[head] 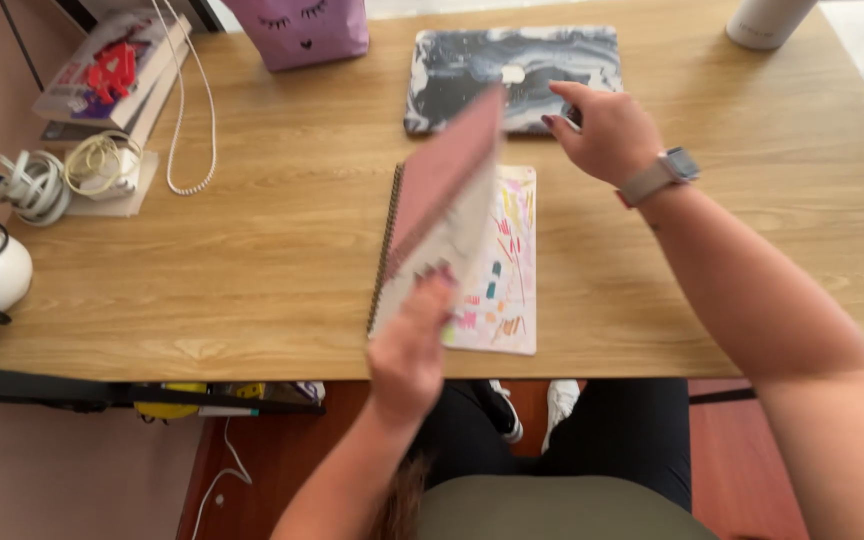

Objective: The recorder cleans a wooden desk with a wet wipe and then organizes a laptop, notebook, and stationery to begin writing and typing.

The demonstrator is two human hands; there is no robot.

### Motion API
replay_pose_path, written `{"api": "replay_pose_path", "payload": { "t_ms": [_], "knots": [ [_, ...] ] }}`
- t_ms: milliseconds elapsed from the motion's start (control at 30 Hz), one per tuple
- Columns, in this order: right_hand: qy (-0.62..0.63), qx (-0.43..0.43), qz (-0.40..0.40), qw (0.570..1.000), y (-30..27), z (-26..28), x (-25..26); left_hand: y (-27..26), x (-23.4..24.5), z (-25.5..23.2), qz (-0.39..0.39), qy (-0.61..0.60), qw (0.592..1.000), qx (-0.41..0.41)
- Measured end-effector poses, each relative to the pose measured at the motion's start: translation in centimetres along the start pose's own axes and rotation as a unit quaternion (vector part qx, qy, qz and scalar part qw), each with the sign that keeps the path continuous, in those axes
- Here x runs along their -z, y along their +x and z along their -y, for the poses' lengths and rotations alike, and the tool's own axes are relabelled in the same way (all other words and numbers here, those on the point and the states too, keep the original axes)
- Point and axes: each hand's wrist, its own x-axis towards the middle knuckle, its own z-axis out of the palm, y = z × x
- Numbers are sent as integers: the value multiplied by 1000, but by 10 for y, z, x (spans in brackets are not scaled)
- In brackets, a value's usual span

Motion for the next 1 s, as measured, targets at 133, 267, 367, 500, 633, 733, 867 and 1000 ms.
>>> {"api": "replay_pose_path", "payload": {
  "t_ms": [133, 267, 367, 500, 633, 733, 867, 1000],
  "knots": [
    [18, 30, 32, 999, -41, 16, 10, -13, 21, 21, -59, 16, 995, 80],
    [-21, 14, 179, 983, -76, 24, -2, -7, 38, 29, -137, 129, 972, 142],
    [-41, 48, 212, 975, -90, 34, -4, -6, 42, 27, -179, 92, 963, 178],
    [-61, 11, 253, 966, -90, 48, 8, -4, 41, 25, -174, 86, 963, 188],
    [-58, -12, 270, 961, -88, 54, 22, -1, 43, 35, -191, 102, 966, 142],
    [-55, 0, 261, 964, -89, 35, 21, -3, 52, 50, -220, 122, 955, 155],
    [-108, -37, 196, 974, -93, 39, 34, -12, 62, 74, -267, 64, 932, 238],
    [-105, -60, 179, 976, -96, 68, 42, -22, 70, 89, -305, -45, 893, 327]
  ]
}}
